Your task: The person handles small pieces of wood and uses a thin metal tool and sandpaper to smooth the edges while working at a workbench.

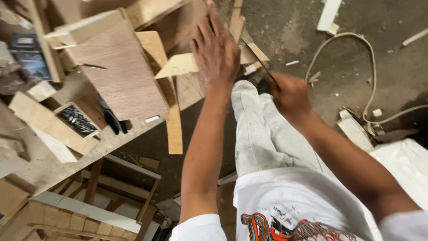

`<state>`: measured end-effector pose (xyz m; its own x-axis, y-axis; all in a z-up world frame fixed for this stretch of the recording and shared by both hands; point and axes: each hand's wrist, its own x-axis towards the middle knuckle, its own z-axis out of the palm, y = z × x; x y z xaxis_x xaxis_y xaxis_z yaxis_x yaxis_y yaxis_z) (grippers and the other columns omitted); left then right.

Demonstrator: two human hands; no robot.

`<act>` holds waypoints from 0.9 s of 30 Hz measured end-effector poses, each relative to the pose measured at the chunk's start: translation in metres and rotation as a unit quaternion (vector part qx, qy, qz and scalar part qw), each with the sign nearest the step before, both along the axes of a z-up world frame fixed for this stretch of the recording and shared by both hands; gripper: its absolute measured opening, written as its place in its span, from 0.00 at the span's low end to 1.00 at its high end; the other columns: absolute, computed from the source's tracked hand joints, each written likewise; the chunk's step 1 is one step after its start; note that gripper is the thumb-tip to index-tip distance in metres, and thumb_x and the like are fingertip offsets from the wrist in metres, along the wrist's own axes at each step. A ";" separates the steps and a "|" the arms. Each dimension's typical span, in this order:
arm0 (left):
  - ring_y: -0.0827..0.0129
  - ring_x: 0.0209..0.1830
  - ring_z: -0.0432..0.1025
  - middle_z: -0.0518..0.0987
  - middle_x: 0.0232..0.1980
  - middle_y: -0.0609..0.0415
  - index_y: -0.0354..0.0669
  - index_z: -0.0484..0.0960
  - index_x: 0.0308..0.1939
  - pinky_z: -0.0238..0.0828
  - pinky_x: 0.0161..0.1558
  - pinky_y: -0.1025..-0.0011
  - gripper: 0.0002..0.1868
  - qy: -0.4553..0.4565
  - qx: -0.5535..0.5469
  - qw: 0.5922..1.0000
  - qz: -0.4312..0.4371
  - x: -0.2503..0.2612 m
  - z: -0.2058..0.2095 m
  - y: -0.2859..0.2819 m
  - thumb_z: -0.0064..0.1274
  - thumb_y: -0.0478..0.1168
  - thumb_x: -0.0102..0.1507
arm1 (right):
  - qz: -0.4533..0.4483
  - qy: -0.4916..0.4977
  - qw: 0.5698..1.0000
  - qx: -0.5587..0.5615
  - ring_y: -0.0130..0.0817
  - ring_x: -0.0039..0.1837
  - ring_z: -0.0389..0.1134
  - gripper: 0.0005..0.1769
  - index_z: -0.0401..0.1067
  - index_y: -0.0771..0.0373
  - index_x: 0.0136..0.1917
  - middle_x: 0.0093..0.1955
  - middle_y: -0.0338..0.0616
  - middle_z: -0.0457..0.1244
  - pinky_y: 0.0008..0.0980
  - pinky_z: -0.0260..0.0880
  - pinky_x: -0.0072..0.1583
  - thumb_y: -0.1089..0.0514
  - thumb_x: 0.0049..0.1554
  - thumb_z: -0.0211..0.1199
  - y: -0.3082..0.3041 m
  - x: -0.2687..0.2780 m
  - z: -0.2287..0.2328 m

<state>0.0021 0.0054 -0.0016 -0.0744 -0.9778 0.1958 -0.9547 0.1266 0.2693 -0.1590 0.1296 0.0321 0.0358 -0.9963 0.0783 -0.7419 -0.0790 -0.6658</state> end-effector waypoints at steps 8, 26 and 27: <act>0.59 0.52 0.68 0.71 0.53 0.49 0.40 0.58 0.77 0.63 0.51 0.60 0.33 -0.004 0.051 0.999 -0.001 0.004 -0.003 -0.007 0.45 0.39 0.68 | -0.045 -0.033 0.997 0.059 0.49 0.37 0.70 0.06 0.76 0.67 0.48 0.38 0.55 0.67 0.44 0.68 0.40 0.63 0.67 0.61 0.012 -0.004 0.008; 0.49 0.61 0.67 0.72 0.61 0.44 0.43 0.62 0.74 0.63 0.59 0.52 0.31 0.015 -0.002 1.000 -0.010 0.005 -0.001 -0.007 0.48 0.43 0.67 | -0.038 -0.040 0.998 0.020 0.55 0.44 0.69 0.06 0.74 0.67 0.50 0.42 0.57 0.66 0.48 0.68 0.45 0.62 0.68 0.60 -0.005 0.008 -0.011; 0.49 0.62 0.67 0.72 0.62 0.44 0.42 0.61 0.74 0.63 0.60 0.53 0.30 0.024 -0.013 1.000 -0.008 0.000 -0.001 -0.007 0.47 0.42 0.68 | -0.039 -0.036 0.998 0.018 0.55 0.43 0.69 0.06 0.74 0.67 0.50 0.42 0.58 0.66 0.47 0.68 0.44 0.62 0.67 0.61 -0.001 0.004 -0.009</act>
